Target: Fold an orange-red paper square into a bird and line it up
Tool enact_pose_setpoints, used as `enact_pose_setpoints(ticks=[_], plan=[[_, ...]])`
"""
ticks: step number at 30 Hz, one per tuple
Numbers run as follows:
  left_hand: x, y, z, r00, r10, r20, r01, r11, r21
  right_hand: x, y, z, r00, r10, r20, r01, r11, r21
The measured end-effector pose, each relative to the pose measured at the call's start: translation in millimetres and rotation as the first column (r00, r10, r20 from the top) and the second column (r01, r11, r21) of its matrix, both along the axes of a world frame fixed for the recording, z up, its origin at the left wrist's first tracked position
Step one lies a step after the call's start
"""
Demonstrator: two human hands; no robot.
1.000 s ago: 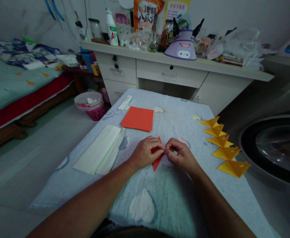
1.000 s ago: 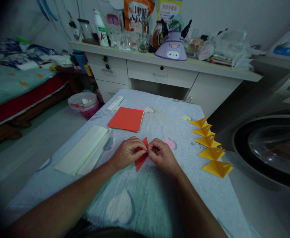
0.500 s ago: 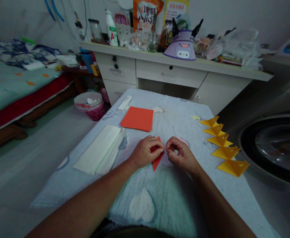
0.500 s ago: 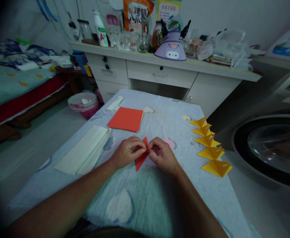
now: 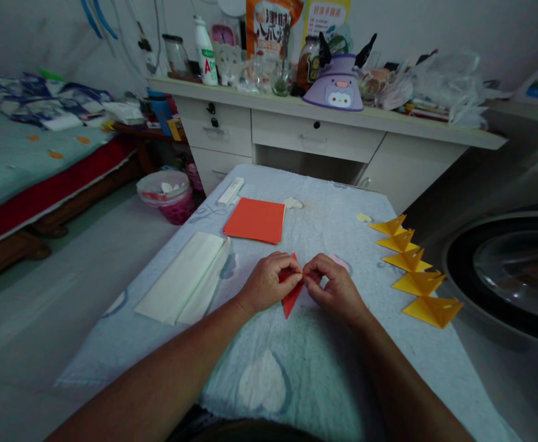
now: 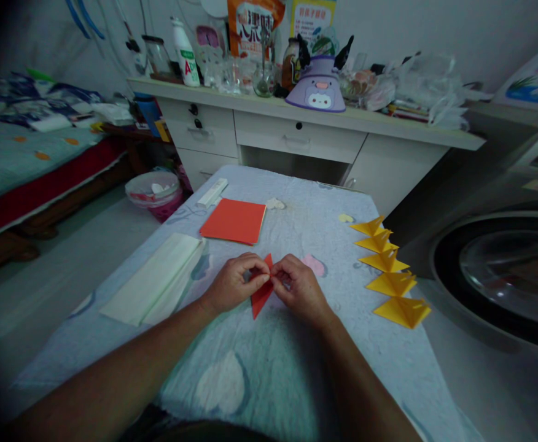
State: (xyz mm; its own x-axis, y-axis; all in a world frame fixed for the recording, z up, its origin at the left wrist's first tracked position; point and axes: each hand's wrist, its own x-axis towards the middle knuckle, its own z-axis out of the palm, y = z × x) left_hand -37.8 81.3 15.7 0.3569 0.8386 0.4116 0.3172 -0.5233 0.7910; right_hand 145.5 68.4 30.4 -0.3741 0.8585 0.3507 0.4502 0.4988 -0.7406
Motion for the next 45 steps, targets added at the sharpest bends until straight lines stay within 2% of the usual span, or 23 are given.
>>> enact_pose_setpoints(ticks=[8, 30, 45], plan=[[0.4, 0.9, 0.2, 1.0, -0.007, 0.002, 0.007, 1.0, 0.01, -1.4, -2.1, 5.4, 0.999, -0.026, 0.048, 0.023, 0.998, 0.063], [-0.3, -1.4, 2.5, 0.997, -0.033, -0.075, 0.042, 0.992, 0.117, -1.6, -3.6, 4.8, 1.0, -0.006, -0.019, 0.005, 0.999, -0.036], [1.0, -2.6, 2.9, 0.996, -0.022, -0.083, 0.035, 0.988, 0.151, -1.8, -3.0, 4.1, 0.997, -0.052, 0.054, 0.048, 0.997, 0.062]])
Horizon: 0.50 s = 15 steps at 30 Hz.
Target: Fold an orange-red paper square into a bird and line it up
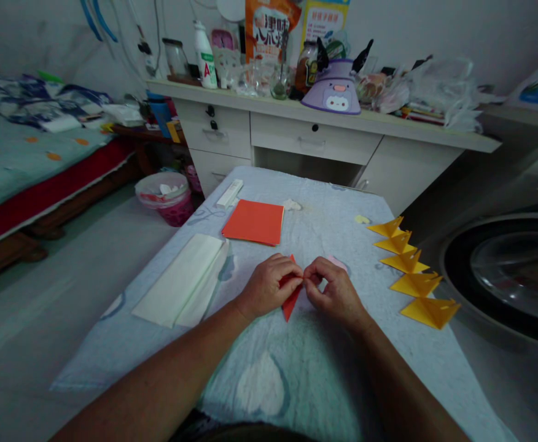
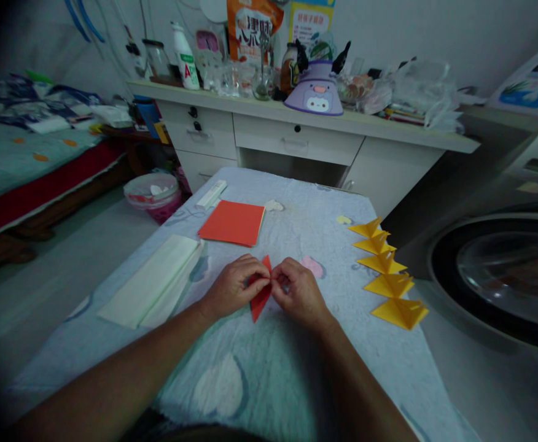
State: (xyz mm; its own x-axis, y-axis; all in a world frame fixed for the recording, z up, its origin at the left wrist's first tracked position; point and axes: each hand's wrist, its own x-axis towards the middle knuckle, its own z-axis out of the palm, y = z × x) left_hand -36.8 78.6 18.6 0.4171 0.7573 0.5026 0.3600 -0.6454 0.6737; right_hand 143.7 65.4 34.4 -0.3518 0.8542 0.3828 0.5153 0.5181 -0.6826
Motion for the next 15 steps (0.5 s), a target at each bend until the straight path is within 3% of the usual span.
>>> enact_pose_setpoints(ticks=[15], plan=[[3.2, -2.7, 3.9, 0.999, -0.009, 0.032, 0.012, 0.993, -0.115, -0.8, -1.1, 0.1, 0.999, 0.026, -0.028, -0.027, 0.998, -0.06]])
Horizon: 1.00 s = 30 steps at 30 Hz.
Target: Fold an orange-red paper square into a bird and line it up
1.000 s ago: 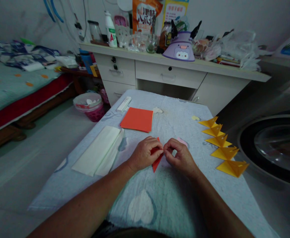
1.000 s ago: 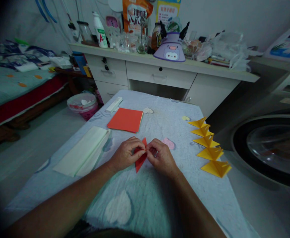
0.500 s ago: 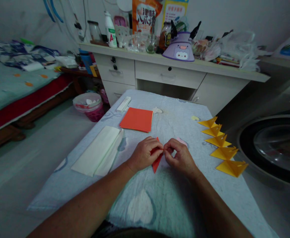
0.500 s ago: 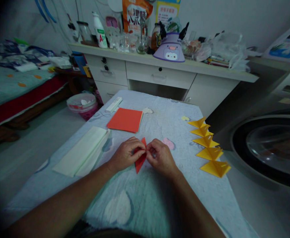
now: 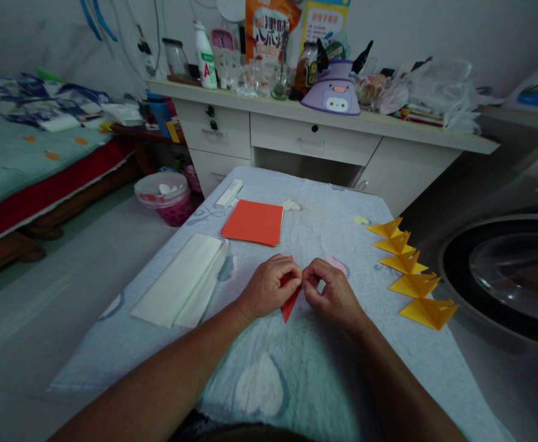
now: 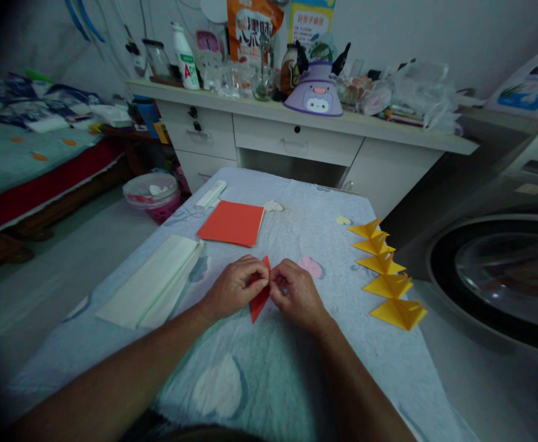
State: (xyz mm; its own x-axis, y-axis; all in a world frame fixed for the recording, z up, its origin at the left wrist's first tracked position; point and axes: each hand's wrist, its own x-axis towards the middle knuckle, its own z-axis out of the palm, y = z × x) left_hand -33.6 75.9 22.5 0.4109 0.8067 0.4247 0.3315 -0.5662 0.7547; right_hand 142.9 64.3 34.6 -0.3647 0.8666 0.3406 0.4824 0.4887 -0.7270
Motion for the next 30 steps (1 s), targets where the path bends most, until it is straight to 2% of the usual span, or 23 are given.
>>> enact_pose_setpoints(ticks=[8, 14, 23, 26, 30], plan=[[-1, 6, -9.6, 0.999, 0.011, 0.052, -0.004, 0.991, -0.136, 1, 1, -2.0, 0.999, -0.036, -0.014, 0.036, 0.999, -0.028], [-2, 11, -13.6, 0.993, -0.006, -0.122, -0.003, 0.997, -0.072, 2, 2, -3.0, 0.999, -0.046, -0.021, 0.046, 0.999, -0.022], [1, 12, -11.4, 0.99, -0.015, -0.142, 0.008, 0.999, -0.047, 1, 1, -2.2, 1.0, -0.011, -0.023, 0.011, 0.999, 0.039], [0, 11, -8.6, 0.993, 0.011, -0.117, -0.016, 0.999, -0.045, 3, 0, -1.1, 0.996, -0.053, -0.074, 0.056, 0.997, 0.044], [-3, 10, -8.6, 0.992, 0.122, -0.029, -0.124, 0.99, -0.072, 7, 0, 1.5, 0.976, -0.163, -0.145, 0.173, 0.983, 0.056]])
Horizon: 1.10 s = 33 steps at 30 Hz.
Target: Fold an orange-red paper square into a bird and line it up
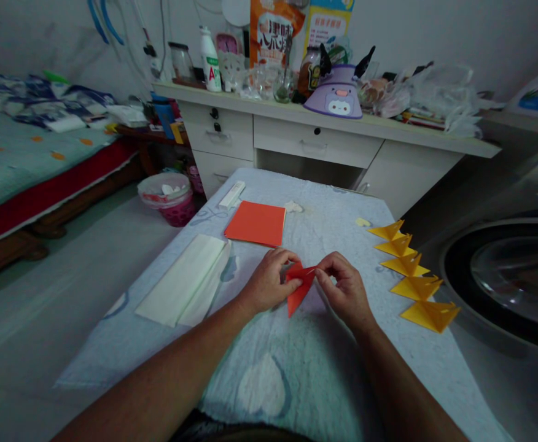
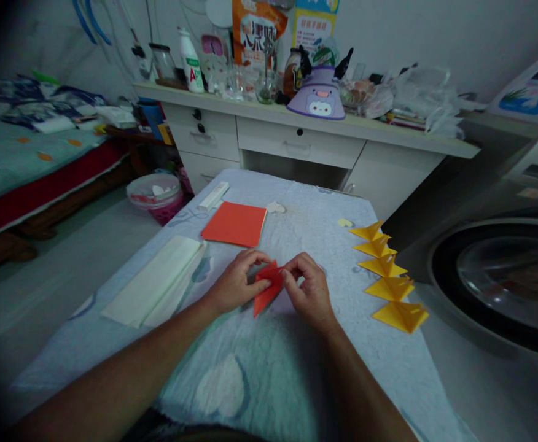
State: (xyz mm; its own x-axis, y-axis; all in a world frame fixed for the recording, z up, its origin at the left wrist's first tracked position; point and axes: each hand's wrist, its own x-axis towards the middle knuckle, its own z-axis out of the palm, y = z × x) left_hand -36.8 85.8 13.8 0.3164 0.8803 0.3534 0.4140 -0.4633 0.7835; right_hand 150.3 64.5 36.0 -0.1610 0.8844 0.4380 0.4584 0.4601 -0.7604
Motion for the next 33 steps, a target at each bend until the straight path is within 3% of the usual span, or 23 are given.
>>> enact_pose_setpoints(ticks=[4, 8, 11, 14, 16, 20, 28, 33], plan=[[-3, -2, -5.1, 0.991, 0.103, 0.089, -0.091, 0.987, -0.13, 0, -1, 2.6, 0.991, -0.131, -0.03, 0.132, 0.99, 0.041], [-4, -3, -8.9, 0.991, 0.078, 0.112, -0.049, 0.969, -0.244, 0, -1, -1.1, 0.987, -0.135, -0.089, 0.132, 0.99, -0.042], [-6, -3, -10.2, 0.991, 0.116, 0.066, -0.101, 0.975, -0.197, 5, 5, -9.7, 0.966, -0.193, -0.173, 0.169, 0.975, -0.142], [-8, -3, -11.4, 0.99, 0.141, 0.014, -0.138, 0.984, -0.115, 12, 12, -20.2, 0.967, -0.229, -0.117, 0.212, 0.968, -0.136], [-9, -4, -12.3, 0.991, 0.136, -0.011, -0.137, 0.987, -0.09, 14, 16, -26.0, 0.983, -0.185, 0.02, 0.186, 0.98, -0.069], [-8, -4, -15.3, 0.99, 0.135, -0.033, -0.137, 0.989, -0.061, 10, 20, -30.8, 0.974, 0.019, 0.226, -0.018, 1.0, -0.01], [-6, -3, -19.5, 0.991, 0.126, -0.043, -0.127, 0.992, -0.025, 3, 30, -12.0, 0.925, 0.243, 0.292, -0.202, 0.966, -0.163], [-9, -3, -16.9, 0.991, 0.133, -0.035, -0.134, 0.99, -0.042, 17, 40, 6.1, 0.941, 0.188, 0.282, -0.16, 0.98, -0.12]])
